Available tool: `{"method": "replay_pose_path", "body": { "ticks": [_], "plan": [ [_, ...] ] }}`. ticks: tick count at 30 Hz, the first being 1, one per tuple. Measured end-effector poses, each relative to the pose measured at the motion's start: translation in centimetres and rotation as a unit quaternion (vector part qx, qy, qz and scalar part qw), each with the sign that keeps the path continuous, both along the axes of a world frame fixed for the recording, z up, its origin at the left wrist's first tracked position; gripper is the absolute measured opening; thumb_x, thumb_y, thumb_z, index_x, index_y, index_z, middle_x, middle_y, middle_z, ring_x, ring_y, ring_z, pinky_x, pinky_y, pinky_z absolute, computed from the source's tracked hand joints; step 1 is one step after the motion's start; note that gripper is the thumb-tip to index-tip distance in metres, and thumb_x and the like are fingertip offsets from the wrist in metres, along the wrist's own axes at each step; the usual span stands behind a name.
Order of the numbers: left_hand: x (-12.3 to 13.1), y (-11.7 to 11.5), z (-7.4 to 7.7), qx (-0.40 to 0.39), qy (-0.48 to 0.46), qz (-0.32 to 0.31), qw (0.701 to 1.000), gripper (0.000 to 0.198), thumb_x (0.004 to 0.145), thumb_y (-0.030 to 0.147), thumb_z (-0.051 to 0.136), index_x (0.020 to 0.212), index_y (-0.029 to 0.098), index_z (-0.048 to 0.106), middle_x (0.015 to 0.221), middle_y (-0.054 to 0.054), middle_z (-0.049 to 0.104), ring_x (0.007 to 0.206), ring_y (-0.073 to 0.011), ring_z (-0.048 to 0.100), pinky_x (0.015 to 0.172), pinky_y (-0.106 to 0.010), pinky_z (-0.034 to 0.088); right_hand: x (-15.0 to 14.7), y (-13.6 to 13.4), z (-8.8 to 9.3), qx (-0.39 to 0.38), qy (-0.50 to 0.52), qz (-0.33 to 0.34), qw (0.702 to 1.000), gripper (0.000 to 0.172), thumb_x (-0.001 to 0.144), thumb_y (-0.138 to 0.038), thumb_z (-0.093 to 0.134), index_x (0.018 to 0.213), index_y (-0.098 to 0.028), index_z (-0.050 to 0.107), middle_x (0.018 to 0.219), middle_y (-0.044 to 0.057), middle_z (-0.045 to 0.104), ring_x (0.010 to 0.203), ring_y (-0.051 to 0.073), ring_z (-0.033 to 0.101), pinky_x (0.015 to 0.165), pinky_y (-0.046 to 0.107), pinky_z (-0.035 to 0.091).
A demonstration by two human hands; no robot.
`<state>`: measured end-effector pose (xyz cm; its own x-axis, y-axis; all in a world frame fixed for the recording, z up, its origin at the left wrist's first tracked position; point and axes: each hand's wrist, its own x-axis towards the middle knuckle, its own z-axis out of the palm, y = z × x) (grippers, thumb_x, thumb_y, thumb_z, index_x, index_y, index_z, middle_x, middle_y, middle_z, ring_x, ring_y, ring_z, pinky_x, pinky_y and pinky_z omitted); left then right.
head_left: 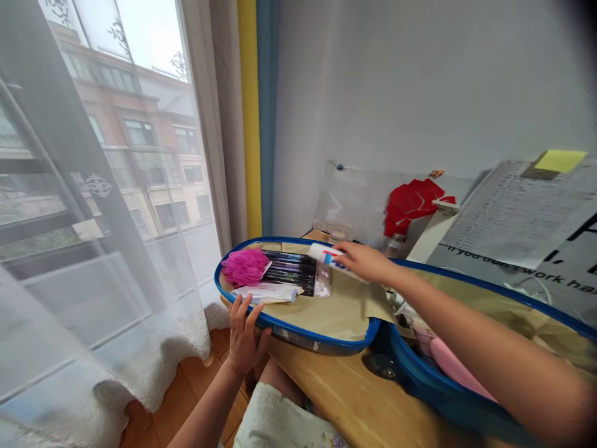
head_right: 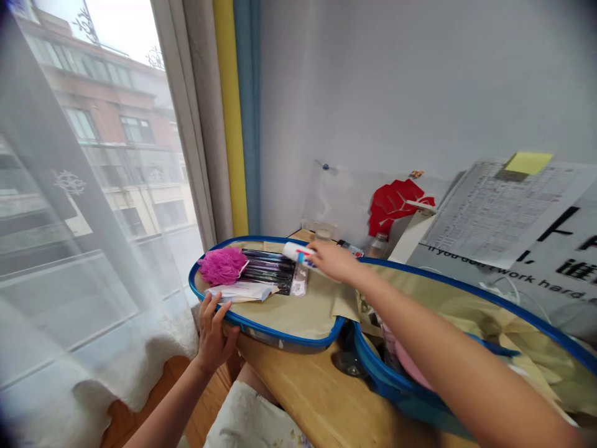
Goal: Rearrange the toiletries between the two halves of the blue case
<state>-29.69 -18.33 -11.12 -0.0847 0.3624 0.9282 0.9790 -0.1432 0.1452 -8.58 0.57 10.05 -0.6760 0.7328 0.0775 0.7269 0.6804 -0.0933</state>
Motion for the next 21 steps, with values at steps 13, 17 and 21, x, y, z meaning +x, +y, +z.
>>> {"method": "replay_pose_path", "body": {
  "ticks": [13,17,21],
  "plan": [
    [0.2,0.1,0.0,-0.001,-0.01,0.004,1.0,0.05,0.089,0.028,0.048,0.137,0.021,0.037,0.148,-0.015,0.032,0.143,-0.0325,0.021,0.11,-0.057,0.028,-11.3,-4.4,-7.1,-0.037,-0.105,0.124,0.986,0.035,0.091,-0.04,0.052,0.117,-0.017,0.057,0.114,0.007,0.061,0.1,0.017,0.06,0.087,0.04,0.051],
    [0.2,0.1,-0.1,-0.008,-0.011,0.008,1.0,0.049,0.091,0.03,0.045,0.138,0.02,0.035,0.146,-0.017,0.035,0.142,-0.0331,0.022,0.108,-0.057,0.03,-11.6,-4.3,-7.4,-0.04,-0.112,0.144,0.982,0.034,0.091,-0.039,0.053,0.117,-0.017,0.058,0.114,0.007,0.062,0.1,0.017,0.06,0.088,0.041,0.05],
    [0.2,0.1,0.0,-0.008,-0.008,0.011,1.0,0.048,0.091,0.03,0.045,0.137,0.021,0.036,0.144,-0.017,0.036,0.142,-0.0336,0.022,0.108,-0.057,0.03,-12.3,-4.2,-7.7,-0.029,-0.107,0.137,0.984,0.035,0.09,-0.039,0.054,0.118,-0.018,0.057,0.119,0.008,0.059,0.104,0.018,0.059,0.089,0.041,0.05]
  ]
}}
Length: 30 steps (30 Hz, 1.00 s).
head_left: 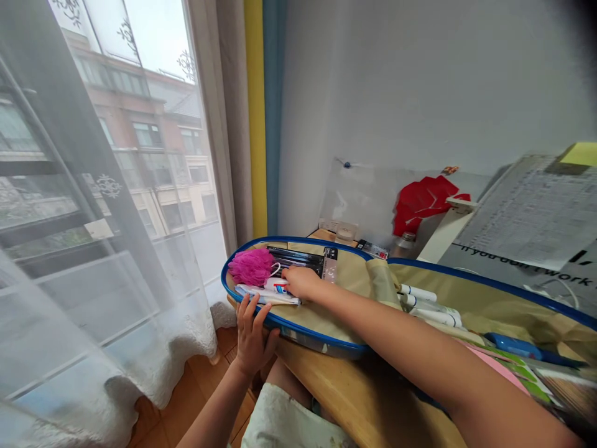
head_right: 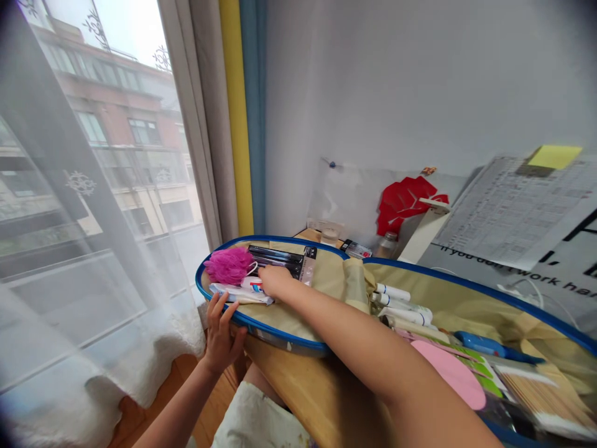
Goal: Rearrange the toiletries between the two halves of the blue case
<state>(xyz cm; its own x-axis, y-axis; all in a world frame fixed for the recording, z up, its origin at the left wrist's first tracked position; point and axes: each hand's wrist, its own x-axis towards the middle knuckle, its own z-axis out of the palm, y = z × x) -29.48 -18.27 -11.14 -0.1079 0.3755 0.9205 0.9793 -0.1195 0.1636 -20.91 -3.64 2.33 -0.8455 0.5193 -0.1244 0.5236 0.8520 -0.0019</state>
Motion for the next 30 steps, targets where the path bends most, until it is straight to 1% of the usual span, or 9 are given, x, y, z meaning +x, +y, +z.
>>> {"method": "replay_pose_path", "body": {
  "ticks": [4,7,10,13,18,22,24,26,30],
  "plan": [
    [0.0,0.0,0.0,0.003,-0.001,-0.002,1.0,0.048,0.09,0.029,0.046,0.137,0.021,0.037,0.146,-0.016,0.035,0.142,-0.0327,0.022,0.108,-0.057,0.029,-0.4,0.0,-0.3,0.0,0.011,0.001,1.0,0.037,0.09,-0.039,0.054,0.119,-0.017,0.057,0.12,0.009,0.06,0.103,0.019,0.059,0.088,0.04,0.05],
    [0.0,0.0,0.0,-0.001,-0.002,0.0,1.0,0.048,0.09,0.029,0.046,0.136,0.021,0.037,0.146,-0.016,0.035,0.142,-0.0326,0.021,0.108,-0.057,0.029,-0.2,0.3,0.0,-0.011,0.019,0.011,1.0,0.037,0.086,-0.04,0.058,0.117,-0.019,0.062,0.118,0.01,0.064,0.104,0.02,0.061,0.084,0.031,0.049],
    [-0.1,0.0,-0.1,-0.004,0.001,-0.001,1.0,0.049,0.09,0.029,0.047,0.137,0.021,0.036,0.146,-0.016,0.034,0.142,-0.0332,0.021,0.108,-0.058,0.029,0.6,1.2,1.3,-0.025,0.026,0.017,0.999,0.035,0.085,-0.041,0.058,0.112,-0.022,0.066,0.115,0.007,0.068,0.102,0.02,0.063,0.08,0.025,0.047],
    [-0.1,0.0,-0.1,0.001,0.002,-0.006,1.0,0.05,0.089,0.027,0.047,0.138,0.021,0.036,0.147,-0.016,0.033,0.142,-0.0334,0.02,0.109,-0.058,0.027,2.7,2.5,3.7,-0.031,0.044,0.007,0.999,0.031,0.086,-0.037,0.055,0.11,-0.023,0.067,0.11,0.004,0.07,0.098,0.018,0.064,0.079,0.024,0.046],
    [-0.2,0.0,0.1,0.011,0.007,-0.012,1.0,0.051,0.089,0.025,0.048,0.138,0.021,0.036,0.147,-0.016,0.033,0.143,-0.0326,0.02,0.111,-0.056,0.026,10.4,5.1,8.5,-0.018,0.096,-0.063,0.993,0.033,0.089,-0.035,0.047,0.113,-0.022,0.065,0.112,0.003,0.069,0.097,0.016,0.064,0.084,0.026,0.046],
    [-0.2,0.0,0.2,0.02,0.011,-0.019,1.0,0.051,0.089,0.024,0.05,0.138,0.02,0.036,0.148,-0.016,0.032,0.142,-0.0327,0.021,0.112,-0.056,0.023,19.3,6.8,10.5,0.016,0.131,-0.185,0.974,0.035,0.087,-0.039,0.046,0.112,-0.023,0.064,0.106,0.005,0.07,0.09,0.018,0.065,0.081,0.029,0.046],
    [-0.3,0.1,0.1,0.022,0.012,-0.021,0.999,0.051,0.089,0.024,0.05,0.138,0.019,0.036,0.149,-0.016,0.031,0.142,-0.0331,0.021,0.112,-0.056,0.023,23.7,7.4,10.5,0.023,0.126,-0.238,0.963,0.037,0.085,-0.041,0.046,0.111,-0.022,0.064,0.104,0.007,0.07,0.089,0.019,0.065,0.081,0.03,0.046],
    [-0.4,0.1,0.1,0.023,0.014,-0.023,0.999,0.052,0.089,0.025,0.05,0.139,0.019,0.036,0.149,-0.017,0.031,0.142,-0.0333,0.021,0.112,-0.056,0.023,27.6,7.6,9.9,0.018,0.108,-0.262,0.959,0.038,0.084,-0.04,0.044,0.109,-0.02,0.064,0.099,0.008,0.07,0.088,0.02,0.065,0.08,0.031,0.046],
    [-0.5,0.2,0.0,0.029,0.019,-0.024,0.999,0.053,0.089,0.025,0.05,0.14,0.019,0.035,0.15,-0.016,0.031,0.142,-0.0334,0.021,0.112,-0.056,0.023,33.0,6.9,7.6,0.004,0.073,-0.294,0.953,0.039,0.078,-0.037,0.041,0.099,-0.015,0.065,0.078,0.008,0.067,0.073,0.021,0.063,0.072,0.032,0.048]
  ]
}}
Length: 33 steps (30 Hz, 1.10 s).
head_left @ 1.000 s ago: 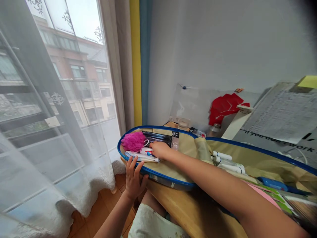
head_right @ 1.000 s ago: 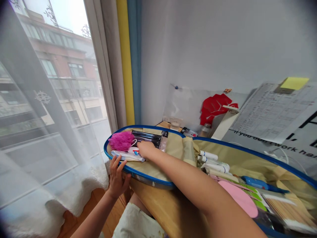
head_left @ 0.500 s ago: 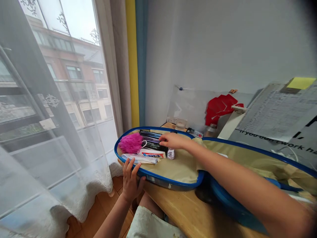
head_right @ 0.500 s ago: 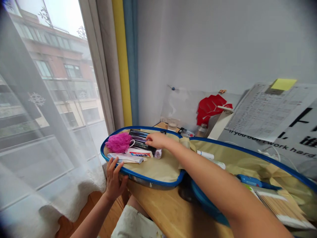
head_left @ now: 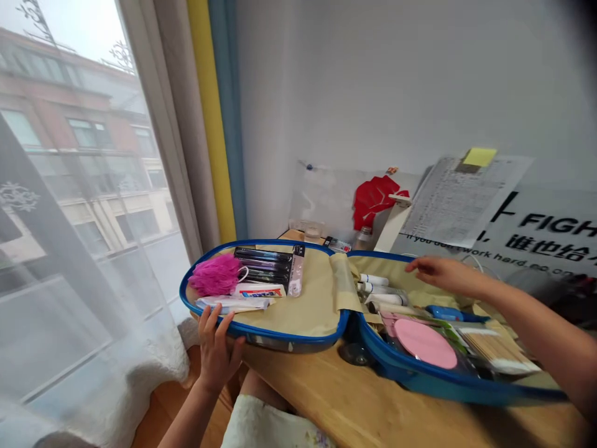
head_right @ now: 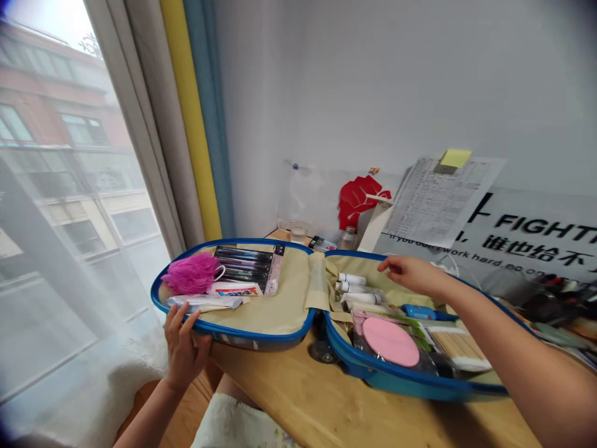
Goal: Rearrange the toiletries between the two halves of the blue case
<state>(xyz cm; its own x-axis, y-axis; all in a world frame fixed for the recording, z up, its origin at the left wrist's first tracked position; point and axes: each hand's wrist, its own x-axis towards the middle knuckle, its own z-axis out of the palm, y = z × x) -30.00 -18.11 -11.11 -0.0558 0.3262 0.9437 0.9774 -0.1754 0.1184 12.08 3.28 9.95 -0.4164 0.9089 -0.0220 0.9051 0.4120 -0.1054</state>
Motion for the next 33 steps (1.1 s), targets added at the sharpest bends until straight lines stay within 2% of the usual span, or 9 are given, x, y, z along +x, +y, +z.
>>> {"method": "replay_pose_path", "body": {
  "ticks": [2,5,8,12,17,21,24,29,33],
  "plan": [
    [0.0,0.0,0.0,0.002,0.001,-0.003,1.0,0.054,0.089,0.024,0.051,0.141,0.019,0.034,0.15,-0.016,0.03,0.142,-0.0337,0.021,0.113,-0.056,0.023,1.4,-1.0,-1.2,-0.037,0.0,0.003,0.999,0.039,0.074,-0.037,0.042,0.097,-0.015,0.065,0.081,0.009,0.068,0.076,0.022,0.064,0.074,0.032,0.049],
    [0.0,0.0,0.2,0.002,0.003,-0.004,1.0,0.056,0.089,0.023,0.051,0.142,0.019,0.033,0.151,-0.016,0.029,0.143,-0.034,0.02,0.113,-0.058,0.022,2.1,-3.4,-2.5,-0.11,0.01,0.032,0.993,0.048,0.073,-0.046,0.047,0.108,-0.017,0.063,0.109,0.012,0.067,0.1,0.025,0.064,0.088,0.033,0.048],
    [0.1,0.0,0.3,0.003,0.004,-0.004,1.0,0.057,0.089,0.023,0.05,0.143,0.019,0.033,0.152,-0.016,0.028,0.143,-0.0341,0.02,0.113,-0.058,0.021,1.7,-6.1,-3.1,-0.14,-0.007,0.062,0.988,0.064,0.074,-0.056,0.048,0.124,-0.018,0.058,0.133,0.013,0.056,0.121,0.028,0.053,0.103,0.034,0.041],
    [0.2,0.0,0.4,0.006,0.003,-0.008,1.0,0.058,0.089,0.023,0.05,0.144,0.02,0.032,0.152,-0.015,0.028,0.143,-0.0333,0.02,0.114,-0.057,0.02,1.0,-8.3,-3.1,-0.155,-0.031,0.066,0.985,0.073,0.075,-0.061,0.047,0.134,-0.017,0.052,0.141,0.013,0.049,0.131,0.029,0.044,0.111,0.035,0.032],
    [0.2,-0.1,0.3,0.004,-0.001,-0.008,1.0,0.058,0.089,0.024,0.051,0.144,0.02,0.032,0.153,-0.014,0.027,0.143,-0.0331,0.019,0.114,-0.057,0.019,0.6,-9.0,-3.1,-0.184,-0.081,0.038,0.979,0.089,0.069,-0.06,0.057,0.144,-0.017,0.04,0.15,0.01,0.037,0.138,0.03,0.033,0.115,0.035,0.026],
    [0.2,-0.1,0.2,0.001,-0.002,-0.007,1.0,0.057,0.089,0.024,0.05,0.143,0.02,0.033,0.152,-0.015,0.028,0.143,-0.034,0.02,0.113,-0.059,0.02,0.4,-9.6,-3.1,-0.186,-0.095,0.032,0.978,0.097,0.068,-0.068,0.055,0.146,-0.014,0.037,0.153,0.01,0.032,0.141,0.03,0.029,0.117,0.035,0.023],
    [0.1,-0.1,0.1,0.002,-0.001,-0.006,1.0,0.056,0.089,0.024,0.05,0.142,0.019,0.034,0.151,-0.016,0.029,0.142,-0.034,0.021,0.113,-0.059,0.021,0.5,-9.8,-3.2,-0.179,-0.074,0.047,0.98,0.092,0.07,-0.066,0.054,0.146,-0.018,0.037,0.152,0.007,0.034,0.139,0.028,0.032,0.115,0.032,0.026],
    [0.1,-0.1,0.2,0.001,-0.001,-0.007,1.0,0.055,0.089,0.025,0.05,0.141,0.019,0.034,0.151,-0.016,0.029,0.142,-0.0346,0.021,0.113,-0.058,0.021,1.4,-8.9,-4.3,-0.145,-0.043,0.043,0.988,0.078,0.068,-0.044,0.058,0.142,-0.021,0.044,0.144,0.009,0.045,0.131,0.028,0.044,0.11,0.033,0.033],
    [0.3,-0.1,0.5,0.002,0.0,-0.009,1.0,0.056,0.089,0.024,0.05,0.142,0.019,0.033,0.151,-0.016,0.029,0.143,-0.0334,0.02,0.113,-0.057,0.021,2.0,-7.8,-4.6,-0.121,0.024,0.017,0.992,0.057,0.068,-0.043,0.052,0.12,-0.022,0.062,0.12,0.013,0.062,0.109,0.029,0.059,0.097,0.038,0.045]
  ]
}}
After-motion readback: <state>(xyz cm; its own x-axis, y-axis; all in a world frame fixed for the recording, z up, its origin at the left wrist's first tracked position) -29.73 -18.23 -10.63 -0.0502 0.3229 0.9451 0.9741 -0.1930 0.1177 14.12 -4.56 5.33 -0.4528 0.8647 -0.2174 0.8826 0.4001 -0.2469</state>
